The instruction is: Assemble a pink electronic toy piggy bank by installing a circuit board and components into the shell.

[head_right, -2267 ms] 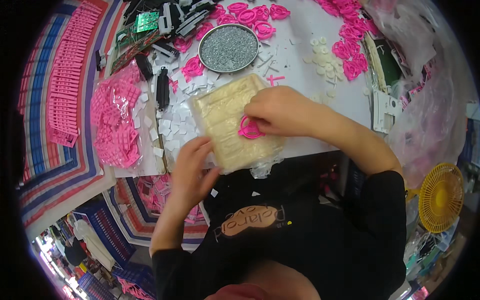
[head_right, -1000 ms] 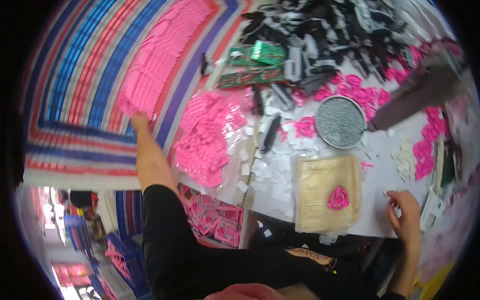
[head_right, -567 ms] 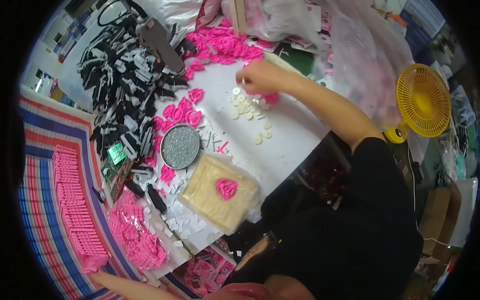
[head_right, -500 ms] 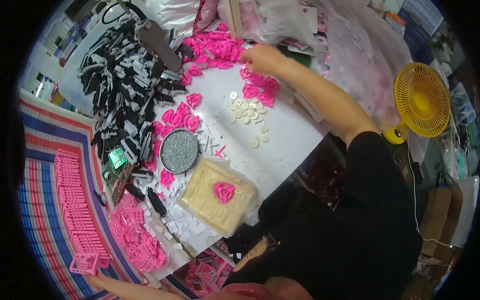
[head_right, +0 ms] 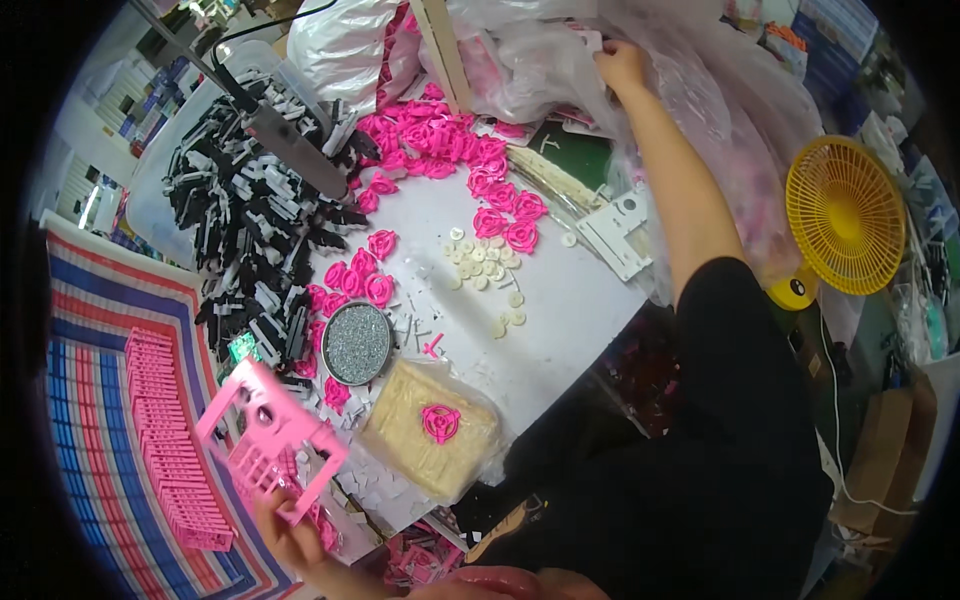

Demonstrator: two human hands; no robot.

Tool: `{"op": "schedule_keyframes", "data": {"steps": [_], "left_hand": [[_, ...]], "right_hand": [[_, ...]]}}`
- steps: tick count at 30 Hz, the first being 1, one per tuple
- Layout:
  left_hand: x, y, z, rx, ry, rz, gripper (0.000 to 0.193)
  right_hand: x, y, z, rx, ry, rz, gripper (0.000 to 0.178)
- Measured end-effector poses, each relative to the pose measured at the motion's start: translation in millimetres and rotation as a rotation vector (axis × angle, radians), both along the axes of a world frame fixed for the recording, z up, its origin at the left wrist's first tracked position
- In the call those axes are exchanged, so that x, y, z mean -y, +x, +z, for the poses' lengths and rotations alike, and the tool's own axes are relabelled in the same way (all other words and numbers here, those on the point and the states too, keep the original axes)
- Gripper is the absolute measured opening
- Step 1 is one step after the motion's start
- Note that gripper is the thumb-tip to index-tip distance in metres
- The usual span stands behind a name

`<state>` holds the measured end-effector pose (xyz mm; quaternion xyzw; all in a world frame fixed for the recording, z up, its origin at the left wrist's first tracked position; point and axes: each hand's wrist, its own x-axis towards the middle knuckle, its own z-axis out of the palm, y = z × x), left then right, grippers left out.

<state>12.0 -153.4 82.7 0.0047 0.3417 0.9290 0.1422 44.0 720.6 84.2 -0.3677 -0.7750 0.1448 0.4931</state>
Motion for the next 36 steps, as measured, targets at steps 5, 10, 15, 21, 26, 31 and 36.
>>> {"op": "schedule_keyframes", "data": {"steps": [5,10,15,21,26,31,36], "left_hand": [[-90.3,37.7,1.5,0.065,0.031,-0.201,0.05],[-112.2,63.1,-9.9,0.092,0.031,-0.264,0.059],[-137.4,66.0,-8.2,0.165,0.099,-0.314,0.066],[-147.7,62.6,-9.5,0.312,0.17,-0.43,0.075],[-143.3,75.9,-24.5,0.223,-0.046,-0.542,0.065],[-124.2,81.5,-19.2,0.222,0.083,-0.326,0.066],[-127.5,83.5,-30.6,-0.315,-0.733,0.02,0.058]], "right_hand": [[115.3,54.7,31.7,-0.326,0.156,-0.054,0.024],[245.7,90.2,26.5,-0.87,-0.731,0.679,0.026],[315.9,98.3,8.5,-0.418,-1.335,1.169,0.034],[418.7,39.6,2.3,-0.153,-0.633,1.822,0.017],[463.1,-9.0,11.2,0.265,0.246,1.826,0.025],[448.2,27.7,-21.8,0.12,-0.752,1.435,0.081],[496.9,66.0,-62.7,0.069,-1.396,1.419,0.061]]}}
